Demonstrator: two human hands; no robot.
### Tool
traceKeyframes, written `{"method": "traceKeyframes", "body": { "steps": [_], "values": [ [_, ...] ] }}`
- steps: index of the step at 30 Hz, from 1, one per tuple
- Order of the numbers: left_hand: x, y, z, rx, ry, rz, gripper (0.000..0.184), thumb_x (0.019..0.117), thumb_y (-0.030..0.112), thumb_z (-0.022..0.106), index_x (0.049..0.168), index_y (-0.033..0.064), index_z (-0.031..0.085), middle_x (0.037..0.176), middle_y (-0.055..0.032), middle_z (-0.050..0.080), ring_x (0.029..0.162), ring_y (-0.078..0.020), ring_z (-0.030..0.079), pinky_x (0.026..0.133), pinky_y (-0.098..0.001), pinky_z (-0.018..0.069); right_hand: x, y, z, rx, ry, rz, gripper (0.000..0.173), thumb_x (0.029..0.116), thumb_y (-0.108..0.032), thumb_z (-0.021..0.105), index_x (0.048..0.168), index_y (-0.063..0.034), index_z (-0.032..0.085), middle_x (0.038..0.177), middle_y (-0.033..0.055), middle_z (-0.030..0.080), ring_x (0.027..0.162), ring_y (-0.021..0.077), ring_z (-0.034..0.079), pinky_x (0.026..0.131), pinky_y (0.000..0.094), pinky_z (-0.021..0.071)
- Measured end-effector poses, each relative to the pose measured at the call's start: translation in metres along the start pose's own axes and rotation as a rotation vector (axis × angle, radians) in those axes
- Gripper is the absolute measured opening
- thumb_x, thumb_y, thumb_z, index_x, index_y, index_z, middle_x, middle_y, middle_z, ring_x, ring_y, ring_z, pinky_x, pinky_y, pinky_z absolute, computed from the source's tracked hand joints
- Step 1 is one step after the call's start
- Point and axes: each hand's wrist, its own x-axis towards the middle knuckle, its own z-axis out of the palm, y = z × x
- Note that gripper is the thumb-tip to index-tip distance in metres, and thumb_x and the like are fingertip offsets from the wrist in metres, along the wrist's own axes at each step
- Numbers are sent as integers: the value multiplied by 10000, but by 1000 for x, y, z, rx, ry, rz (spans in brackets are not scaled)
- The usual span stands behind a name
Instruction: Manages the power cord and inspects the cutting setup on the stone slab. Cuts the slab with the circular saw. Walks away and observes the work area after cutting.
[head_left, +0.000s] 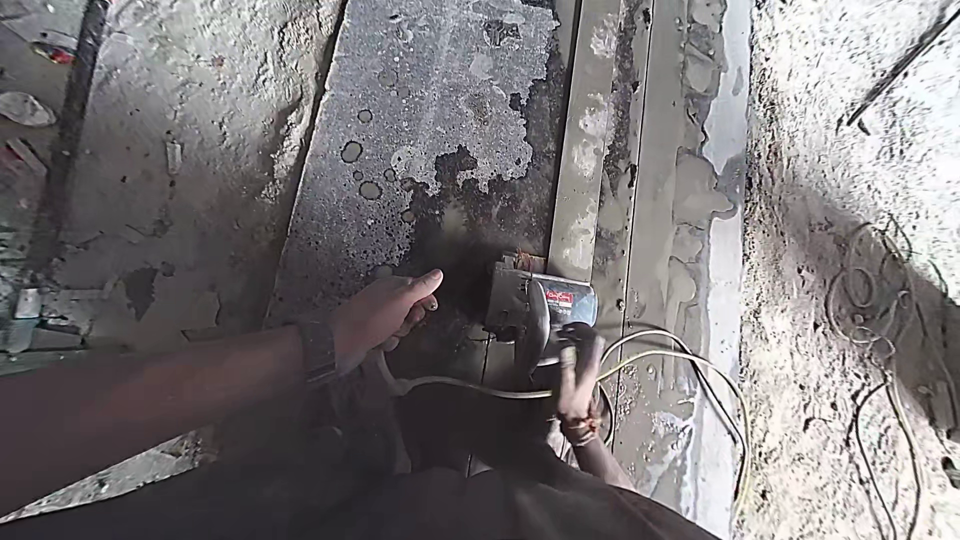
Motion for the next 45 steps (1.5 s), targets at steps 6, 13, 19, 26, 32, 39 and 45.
{"method": "traceKeyframes", "body": {
  "steps": [6, 13, 19, 26, 32, 39, 45],
  "values": [
    [-3, -8, 0, 36, -11, 8, 472, 1105, 480, 342, 852, 147, 560, 580, 63, 390, 419, -25, 304, 400, -163, 261, 79, 18, -53, -599, -277, 473, 341, 1094, -198, 449, 1261, 14, 659, 1163, 241, 704, 1101, 398, 675, 989, 588, 488],
    [-19, -13, 3, 41, 45, 39, 476, 1102, 482, 342, 889, 132, 584, 622, 42, 442, 440, -31, 337, 412, -167, 275, 82, 26, -44, -677, -407, 518, 260, 1053, -140, 499, 1113, 2, 709, 1059, 226, 719, 1059, 387, 682, 953, 580, 494],
    [-24, -16, 2, -2, 71, 34, 472, 1094, 504, 350, 872, 149, 568, 598, 57, 432, 435, -20, 341, 408, -158, 273, 80, 22, -41, -704, -389, 552, 238, 1043, -149, 513, 1067, -14, 707, 1042, 210, 718, 1050, 377, 680, 922, 572, 497],
    [-25, -9, 5, 34, 50, 55, 481, 1088, 514, 349, 880, 147, 578, 606, 49, 438, 435, -22, 349, 407, -157, 275, 81, 30, -44, -638, -379, 502, 218, 1018, -143, 554, 1057, -22, 732, 1013, 195, 728, 1019, 363, 687, 924, 576, 497],
    [-26, -3, 0, -2, 87, 93, 507, 1083, 537, 342, 895, 134, 586, 611, 43, 416, 442, -38, 346, 417, -169, 294, 65, 36, -56, -572, -314, 449, 270, 1031, -215, 590, 1198, -45, 717, 1068, 170, 749, 1029, 352, 708, 949, 586, 514],
    [-25, -3, -8, -128, 185, 113, 540, 1070, 571, 342, 937, 135, 633, 570, 56, 395, 409, -30, 291, 385, -171, 251, 39, 65, -103, -608, -609, 122, 384, 1009, -328, 618, 1185, 0, 711, 1173, 177, 721, 1083, 288, 704, 1004, 463, 539],
    [-20, -2, -2, -72, 151, 166, 546, 1063, 592, 343, 925, 145, 624, 584, 52, 406, 415, -34, 287, 393, -169, 245, 42, 53, -114, -710, -929, 230, 336, 1053, -167, 491, 1287, 8, 658, 1237, 212, 697, 1161, 338, 675, 1056, 493, 491]
  ]
}}
